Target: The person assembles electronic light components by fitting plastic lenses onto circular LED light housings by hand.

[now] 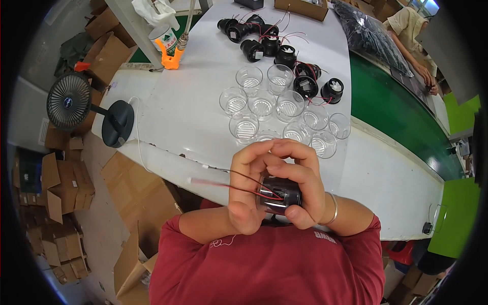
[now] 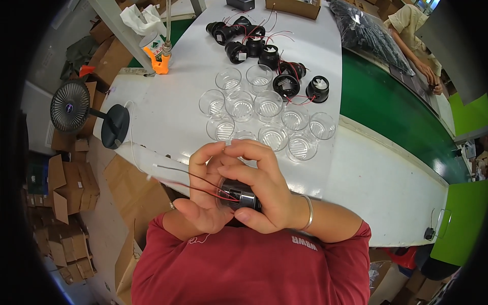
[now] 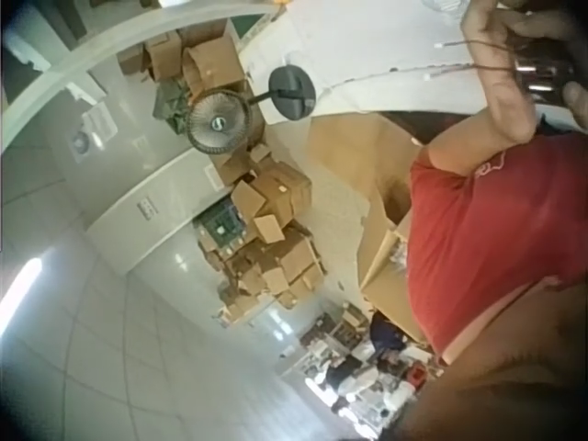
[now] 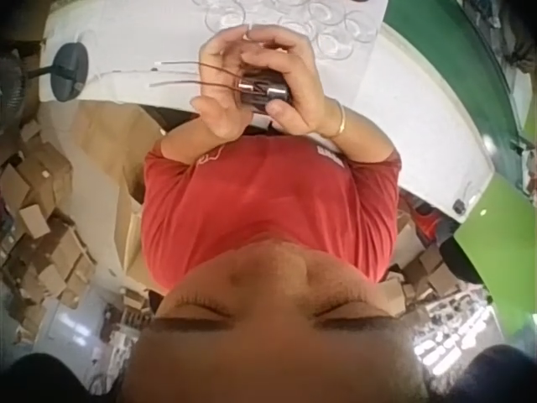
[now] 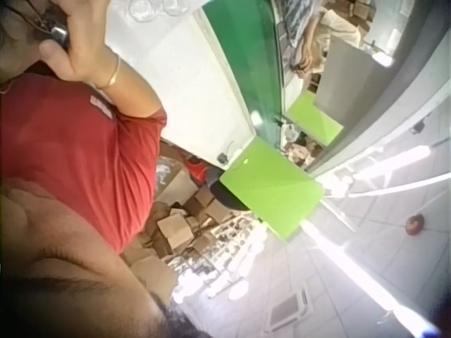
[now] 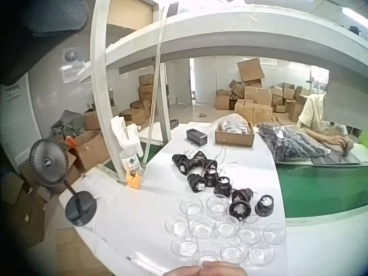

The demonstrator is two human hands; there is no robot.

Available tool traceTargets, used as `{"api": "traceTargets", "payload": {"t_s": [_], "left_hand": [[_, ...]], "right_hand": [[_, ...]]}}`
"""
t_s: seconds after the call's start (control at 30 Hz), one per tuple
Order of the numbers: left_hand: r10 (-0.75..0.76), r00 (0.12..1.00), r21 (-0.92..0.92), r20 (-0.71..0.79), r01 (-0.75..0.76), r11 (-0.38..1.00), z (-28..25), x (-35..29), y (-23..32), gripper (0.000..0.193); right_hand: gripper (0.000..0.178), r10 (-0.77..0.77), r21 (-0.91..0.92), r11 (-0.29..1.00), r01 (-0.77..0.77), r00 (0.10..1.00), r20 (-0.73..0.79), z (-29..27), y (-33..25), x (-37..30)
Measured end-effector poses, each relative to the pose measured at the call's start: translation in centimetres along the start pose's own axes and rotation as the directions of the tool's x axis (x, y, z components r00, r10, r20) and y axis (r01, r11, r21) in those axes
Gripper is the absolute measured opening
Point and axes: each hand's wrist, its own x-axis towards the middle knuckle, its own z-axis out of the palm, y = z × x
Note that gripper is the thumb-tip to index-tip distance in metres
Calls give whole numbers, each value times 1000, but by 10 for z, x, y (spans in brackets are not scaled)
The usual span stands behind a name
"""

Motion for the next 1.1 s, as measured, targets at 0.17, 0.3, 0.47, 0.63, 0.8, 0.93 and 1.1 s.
{"api": "traceTargets", "payload": {"t_s": [0.17,0.3,0.47,0.63,0.8,0.93,1.1], "left_hand": [[301,953,-49,4,-301,952,0,-4,-22,105],[443,886,-106,134,-432,896,-3,-1,-31,109],[433,889,-9,149,-437,899,-5,-1,-33,112],[470,875,-66,117,-466,883,-4,3,-33,111],[105,990,-74,-99,-112,991,-4,-4,-4,92],[234,968,104,-95,-224,969,0,-3,-13,87],[541,841,161,-25,-530,832,0,0,-30,85]], "right_hand": [[55,-14,104,995,9,999,46,-1,1,9],[52,-71,171,984,56,994,80,-1,3,14],[50,-44,208,978,19,992,117,-5,11,14],[63,10,132,991,-38,979,203,-9,10,13],[98,79,212,974,-76,997,-6,-3,8,2],[64,126,222,968,-116,992,-28,9,7,-6],[57,61,176,982,-65,998,29,6,3,-2]]}}
